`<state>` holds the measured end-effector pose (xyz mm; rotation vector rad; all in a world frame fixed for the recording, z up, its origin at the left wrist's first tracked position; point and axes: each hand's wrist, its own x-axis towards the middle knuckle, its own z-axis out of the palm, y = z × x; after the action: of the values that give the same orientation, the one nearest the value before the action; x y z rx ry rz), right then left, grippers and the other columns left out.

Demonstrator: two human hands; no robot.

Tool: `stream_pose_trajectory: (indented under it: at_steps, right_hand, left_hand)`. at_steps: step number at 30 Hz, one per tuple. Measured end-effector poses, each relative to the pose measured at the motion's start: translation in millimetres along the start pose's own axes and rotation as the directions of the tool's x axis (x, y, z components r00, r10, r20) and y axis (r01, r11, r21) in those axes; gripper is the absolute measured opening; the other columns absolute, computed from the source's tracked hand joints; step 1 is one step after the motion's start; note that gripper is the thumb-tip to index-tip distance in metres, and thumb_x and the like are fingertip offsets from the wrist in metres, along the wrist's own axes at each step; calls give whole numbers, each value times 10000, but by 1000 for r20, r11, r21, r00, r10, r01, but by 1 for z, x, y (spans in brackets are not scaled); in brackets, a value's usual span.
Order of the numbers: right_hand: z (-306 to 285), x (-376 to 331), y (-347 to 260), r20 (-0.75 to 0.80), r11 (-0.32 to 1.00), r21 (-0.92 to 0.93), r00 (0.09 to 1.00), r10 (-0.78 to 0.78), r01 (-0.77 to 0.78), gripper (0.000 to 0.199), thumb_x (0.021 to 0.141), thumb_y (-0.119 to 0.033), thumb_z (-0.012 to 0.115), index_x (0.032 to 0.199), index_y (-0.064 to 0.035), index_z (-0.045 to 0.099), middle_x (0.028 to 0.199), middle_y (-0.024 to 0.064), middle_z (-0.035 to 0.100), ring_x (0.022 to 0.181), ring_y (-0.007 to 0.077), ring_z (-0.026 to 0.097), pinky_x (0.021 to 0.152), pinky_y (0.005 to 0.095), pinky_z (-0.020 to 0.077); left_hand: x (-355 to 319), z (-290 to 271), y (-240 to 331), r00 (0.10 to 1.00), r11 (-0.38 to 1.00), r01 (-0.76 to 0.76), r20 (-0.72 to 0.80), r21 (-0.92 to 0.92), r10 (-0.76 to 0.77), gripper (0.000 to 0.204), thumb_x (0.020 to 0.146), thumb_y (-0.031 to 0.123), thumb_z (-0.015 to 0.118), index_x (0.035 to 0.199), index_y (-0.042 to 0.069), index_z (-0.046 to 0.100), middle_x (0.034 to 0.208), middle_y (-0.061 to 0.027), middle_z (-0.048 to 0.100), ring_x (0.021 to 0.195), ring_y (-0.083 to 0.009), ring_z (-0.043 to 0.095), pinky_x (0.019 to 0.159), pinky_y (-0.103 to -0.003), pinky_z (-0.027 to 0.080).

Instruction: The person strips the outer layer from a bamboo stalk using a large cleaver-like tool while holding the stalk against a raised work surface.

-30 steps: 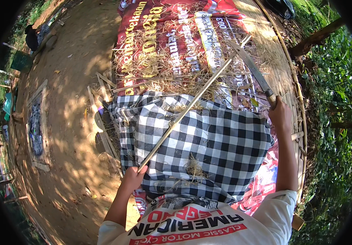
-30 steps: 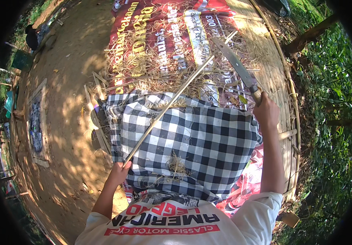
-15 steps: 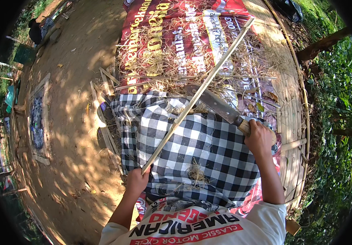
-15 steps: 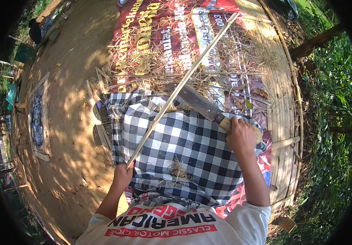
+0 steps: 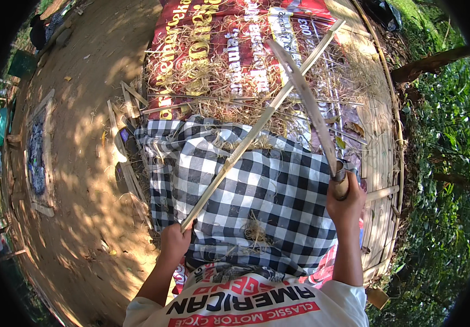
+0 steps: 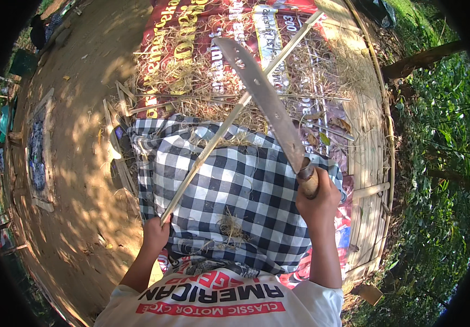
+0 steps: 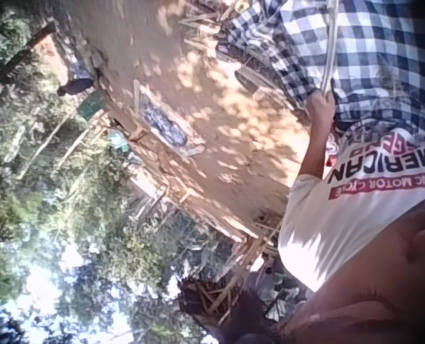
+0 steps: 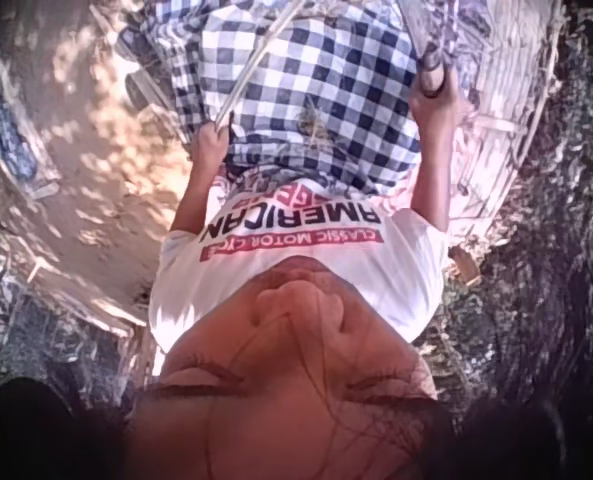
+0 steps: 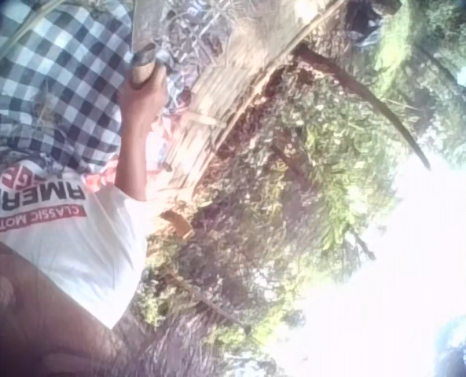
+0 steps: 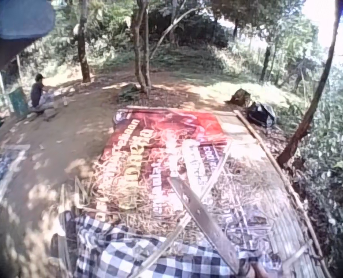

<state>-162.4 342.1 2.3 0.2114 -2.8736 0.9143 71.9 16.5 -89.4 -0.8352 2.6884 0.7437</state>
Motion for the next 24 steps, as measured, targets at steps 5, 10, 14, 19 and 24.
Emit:
stream_pose_trajectory:
  at_steps: [5, 10, 14, 19, 24]
  right_hand:
    - [57, 14, -37, 347, 875, -114, 844, -409, 471, 347, 603, -53, 662, 935, -55, 560, 785, 103, 595, 768, 298, 625, 669, 400, 504]
    - [83, 37, -11, 406, 804, -198, 793, -454, 561, 291, 625, -63, 641, 900, -71, 549, 788, 79, 601, 733, 263, 630, 639, 376, 520]
    - [79, 49, -1, 377, 754, -202, 760, -530, 625, 322, 587, -83, 673, 882, -75, 546, 776, 69, 590, 729, 254, 621, 650, 366, 520]
    - [69, 68, 25, 303, 670, -292, 731, -611, 682, 239, 647, -60, 655, 864, -76, 556, 731, 75, 574, 728, 255, 615, 669, 367, 516]
    - [20, 113, 70, 217, 795, -495, 936, -278, 351, 165, 727, -85, 648, 879, -63, 587, 800, 115, 653, 714, 302, 661, 611, 415, 523]
  left_hand:
    - [-3, 0, 4, 999, 999, 30, -14, -12, -31, 404, 840, 308, 651, 619, -25, 595, 586, -245, 567, 586, -447, 587, 531, -495, 455]
    - [-1, -1, 4, 1000, 999, 22, -8, -39, -23, 367, 822, 289, 664, 642, -24, 601, 592, -242, 574, 596, -441, 596, 539, -487, 466]
    - [-3, 0, -1, 999, 995, 47, 21, -87, -45, 366, 817, 289, 667, 640, -25, 603, 596, -245, 574, 606, -443, 596, 544, -487, 465]
    - [-5, 0, -2, 1000, 997, 23, -3, -73, -23, 375, 815, 297, 671, 629, -21, 602, 587, -243, 571, 598, -443, 595, 546, -487, 467]
    - [5, 1, -6, 997, 998, -69, -42, -8, 69, 408, 807, 324, 690, 591, -3, 577, 584, -243, 575, 582, -433, 601, 527, -476, 477]
